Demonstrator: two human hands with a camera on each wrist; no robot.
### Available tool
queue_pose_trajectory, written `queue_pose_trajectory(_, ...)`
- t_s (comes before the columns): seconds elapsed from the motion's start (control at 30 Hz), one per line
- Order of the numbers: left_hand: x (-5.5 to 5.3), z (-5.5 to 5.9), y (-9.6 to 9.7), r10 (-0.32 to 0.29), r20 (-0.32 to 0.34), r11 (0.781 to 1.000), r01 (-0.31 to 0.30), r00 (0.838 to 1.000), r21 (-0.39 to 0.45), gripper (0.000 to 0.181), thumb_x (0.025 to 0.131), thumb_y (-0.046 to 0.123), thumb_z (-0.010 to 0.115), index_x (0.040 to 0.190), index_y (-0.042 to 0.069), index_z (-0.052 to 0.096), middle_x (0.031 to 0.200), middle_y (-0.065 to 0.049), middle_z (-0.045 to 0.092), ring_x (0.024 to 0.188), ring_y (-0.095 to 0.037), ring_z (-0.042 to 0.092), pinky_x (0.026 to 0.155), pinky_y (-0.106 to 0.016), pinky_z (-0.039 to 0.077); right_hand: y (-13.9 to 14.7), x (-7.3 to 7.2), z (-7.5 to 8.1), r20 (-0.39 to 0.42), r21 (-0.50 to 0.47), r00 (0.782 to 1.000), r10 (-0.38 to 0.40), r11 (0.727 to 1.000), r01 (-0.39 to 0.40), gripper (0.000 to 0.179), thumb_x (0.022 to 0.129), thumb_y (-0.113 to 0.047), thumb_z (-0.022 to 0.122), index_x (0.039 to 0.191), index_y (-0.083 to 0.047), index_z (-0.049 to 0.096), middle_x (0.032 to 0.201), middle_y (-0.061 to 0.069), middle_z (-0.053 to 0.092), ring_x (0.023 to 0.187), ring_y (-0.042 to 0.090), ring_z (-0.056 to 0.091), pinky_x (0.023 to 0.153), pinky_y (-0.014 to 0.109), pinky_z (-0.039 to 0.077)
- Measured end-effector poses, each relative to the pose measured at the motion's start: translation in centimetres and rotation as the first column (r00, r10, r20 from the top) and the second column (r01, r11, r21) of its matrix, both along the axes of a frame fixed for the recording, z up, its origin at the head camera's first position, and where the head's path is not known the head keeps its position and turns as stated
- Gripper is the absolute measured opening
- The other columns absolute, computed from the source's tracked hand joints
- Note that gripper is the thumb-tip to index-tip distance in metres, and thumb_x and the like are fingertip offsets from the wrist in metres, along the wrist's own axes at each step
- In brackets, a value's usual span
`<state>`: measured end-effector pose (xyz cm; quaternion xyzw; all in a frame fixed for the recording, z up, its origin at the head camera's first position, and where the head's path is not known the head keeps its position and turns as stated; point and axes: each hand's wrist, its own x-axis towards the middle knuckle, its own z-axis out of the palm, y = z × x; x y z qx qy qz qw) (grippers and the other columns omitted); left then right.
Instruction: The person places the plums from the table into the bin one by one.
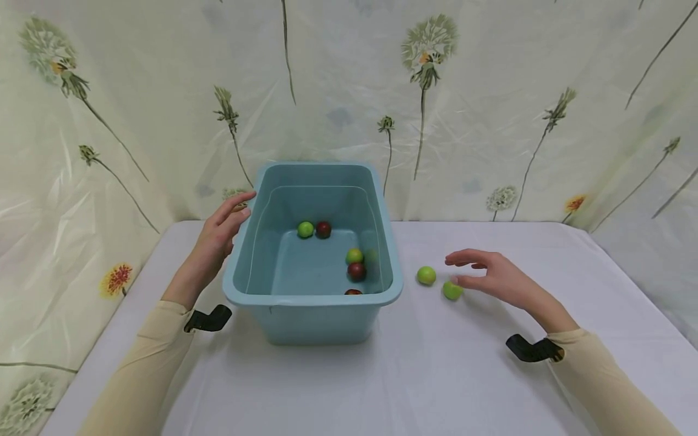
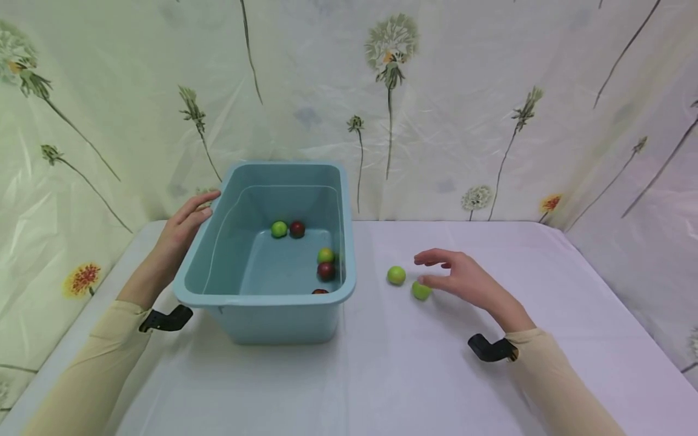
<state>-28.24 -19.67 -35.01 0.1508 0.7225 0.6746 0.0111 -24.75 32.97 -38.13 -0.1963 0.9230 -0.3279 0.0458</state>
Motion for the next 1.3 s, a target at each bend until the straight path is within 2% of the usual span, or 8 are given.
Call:
queue_pose_trajectory(0.3, 0.1, 0.1, 0.1, 0.006, 0.003, 1.0, -0.006, 1.0, 0.008, 0.048, 0.103, 0.04, 0.05, 0.148, 0.025, 0.043, 0.133, -0.011, 0.048, 0.118, -0.024, 0.053, 0.081, -0.03, 0.053, 1.2, 0.1, -1.2, 0.065, -0.003, 0.996, 0.061, 0.998, -0.061, 0.042, 0.089, -0.02, 0.075, 0.127, -0.009, 0.063, 0.122, 0.002, 0.066, 0.118, 0.028, 0.057, 0.099, 0.056, 0.035)
queue_pose_trajectory(0.6, 0.1, 0.1, 0.0, 0.015, 0.0, 1.0, -0.015, 1.0, -0.001, 0.049, 0.103, 0.041, 0.049, 0.148, 0.026, 0.043, 0.134, -0.011, 0.049, 0.118, -0.025, 0.054, 0.081, -0.03, 0.053, 1.0, 0.2, -1.6, 0.08, 0.034, 0.995, 0.058, 0.998, -0.061, 0.042, 0.086, -0.027, 0.078, 0.123, -0.013, 0.067, 0.118, -0.001, 0.067, 0.112, 0.023, 0.058, 0.098, 0.053, 0.037)
queue_pose_trajectory(0.97, 0.0, 0.1, 0.2, 0.02, 0.004, 1.0, -0.02, 1.0, -0.011, 0.049, 0.103, 0.041, 0.049, 0.148, 0.026, 0.043, 0.135, -0.011, 0.048, 0.121, -0.027, 0.051, 0.08, -0.031, 0.054, 0.9, 0.3, -1.5, 0.073, 0.03, 0.996, 0.051, 0.998, -0.053, 0.04, 0.086, -0.025, 0.078, 0.122, -0.012, 0.067, 0.118, 0.0, 0.067, 0.112, 0.025, 0.059, 0.099, 0.056, 0.037)
queue_pose_trajectory(1.3, 0.0, 0.0, 0.1, 0.025, 0.003, 0.999, -0.025, 1.0, -0.024, 0.05, 0.102, 0.043, 0.048, 0.149, 0.026, 0.042, 0.137, -0.01, 0.047, 0.124, -0.028, 0.05, 0.083, -0.032, 0.053, 0.7, 0.0, -1.6, 0.01, 0.013, 1.0, 0.023, 1.0, -0.023, 0.041, 0.089, -0.024, 0.075, 0.126, -0.008, 0.065, 0.12, 0.002, 0.067, 0.115, 0.027, 0.058, 0.098, 0.056, 0.04)
